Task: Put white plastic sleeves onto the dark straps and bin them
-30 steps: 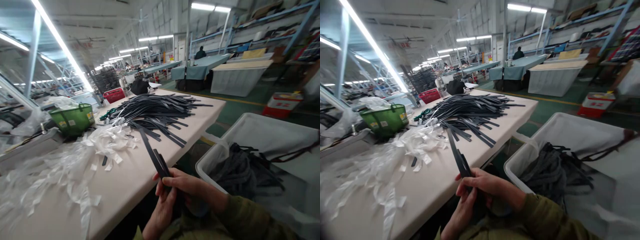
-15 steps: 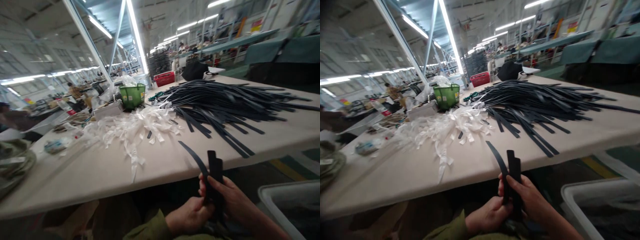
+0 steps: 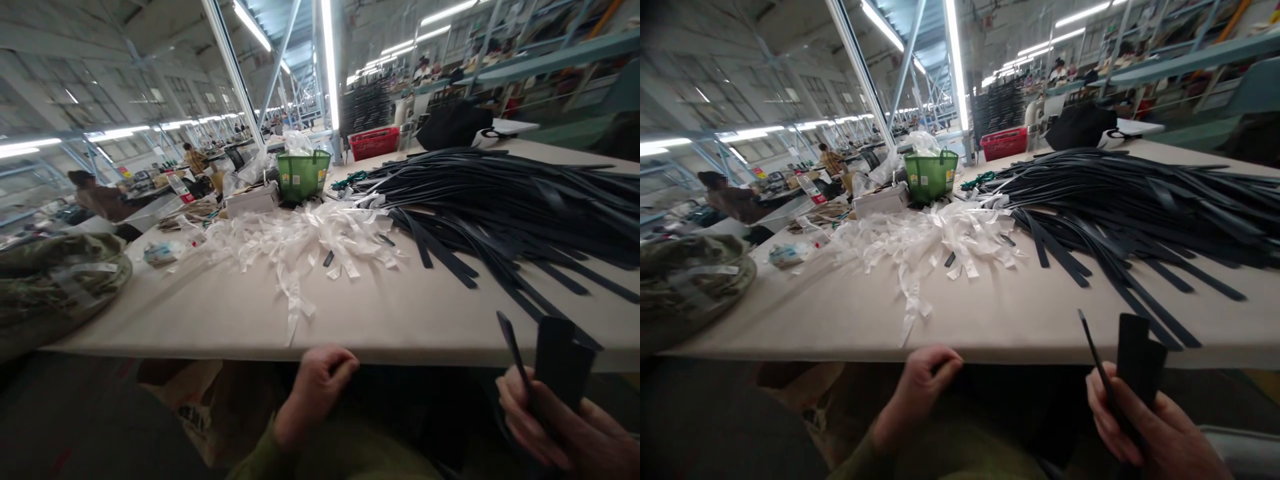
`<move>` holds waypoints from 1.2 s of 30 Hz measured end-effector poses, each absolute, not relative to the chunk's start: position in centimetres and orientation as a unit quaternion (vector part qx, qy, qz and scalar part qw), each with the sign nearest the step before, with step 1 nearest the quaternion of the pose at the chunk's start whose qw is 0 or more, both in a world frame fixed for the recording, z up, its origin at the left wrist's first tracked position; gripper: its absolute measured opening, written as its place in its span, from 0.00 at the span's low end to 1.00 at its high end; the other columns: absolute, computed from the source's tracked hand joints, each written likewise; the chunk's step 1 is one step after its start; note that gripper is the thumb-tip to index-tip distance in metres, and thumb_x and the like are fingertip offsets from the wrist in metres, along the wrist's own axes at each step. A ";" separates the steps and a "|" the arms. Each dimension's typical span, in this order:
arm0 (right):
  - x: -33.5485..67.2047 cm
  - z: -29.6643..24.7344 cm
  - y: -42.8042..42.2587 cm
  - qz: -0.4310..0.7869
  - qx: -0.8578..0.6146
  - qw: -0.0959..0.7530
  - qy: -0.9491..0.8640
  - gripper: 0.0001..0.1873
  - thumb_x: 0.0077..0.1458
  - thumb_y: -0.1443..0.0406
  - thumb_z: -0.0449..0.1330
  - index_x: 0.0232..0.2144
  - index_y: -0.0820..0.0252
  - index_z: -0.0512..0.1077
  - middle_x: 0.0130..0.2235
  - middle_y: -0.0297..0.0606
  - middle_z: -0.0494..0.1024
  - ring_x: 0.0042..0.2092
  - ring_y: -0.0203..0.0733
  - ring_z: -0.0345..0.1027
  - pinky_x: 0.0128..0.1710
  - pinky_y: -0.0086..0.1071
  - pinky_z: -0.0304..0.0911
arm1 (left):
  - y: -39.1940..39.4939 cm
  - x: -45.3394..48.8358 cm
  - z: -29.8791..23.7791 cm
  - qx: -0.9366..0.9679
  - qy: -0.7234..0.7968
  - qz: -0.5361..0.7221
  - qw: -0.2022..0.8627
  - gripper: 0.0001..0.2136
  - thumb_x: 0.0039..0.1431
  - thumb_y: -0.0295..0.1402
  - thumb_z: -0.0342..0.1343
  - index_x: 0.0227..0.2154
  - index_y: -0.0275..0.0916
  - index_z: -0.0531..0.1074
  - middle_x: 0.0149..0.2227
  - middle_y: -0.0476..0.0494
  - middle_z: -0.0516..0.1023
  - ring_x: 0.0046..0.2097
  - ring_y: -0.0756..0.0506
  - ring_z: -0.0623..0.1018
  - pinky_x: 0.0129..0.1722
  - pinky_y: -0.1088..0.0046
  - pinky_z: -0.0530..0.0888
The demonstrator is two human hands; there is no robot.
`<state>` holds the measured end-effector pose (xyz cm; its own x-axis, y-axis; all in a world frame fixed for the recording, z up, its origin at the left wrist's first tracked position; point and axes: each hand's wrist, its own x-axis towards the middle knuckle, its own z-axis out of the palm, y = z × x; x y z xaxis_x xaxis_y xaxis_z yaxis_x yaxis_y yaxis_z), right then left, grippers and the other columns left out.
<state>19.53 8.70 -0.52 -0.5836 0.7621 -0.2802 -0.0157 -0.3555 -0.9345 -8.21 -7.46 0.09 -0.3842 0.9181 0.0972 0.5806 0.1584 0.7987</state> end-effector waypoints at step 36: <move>20.8 -1.4 3.1 0.406 -0.400 0.187 -0.800 0.10 0.64 0.60 0.50 0.31 0.55 0.66 0.28 0.32 0.73 0.31 0.40 0.67 0.31 0.31 0.57 | 1.2 -1.6 -1.2 -0.084 0.401 0.671 0.618 0.09 0.65 0.27 0.52 0.30 0.32 0.74 0.30 0.42 0.80 0.32 0.47 0.80 0.38 0.65 0.79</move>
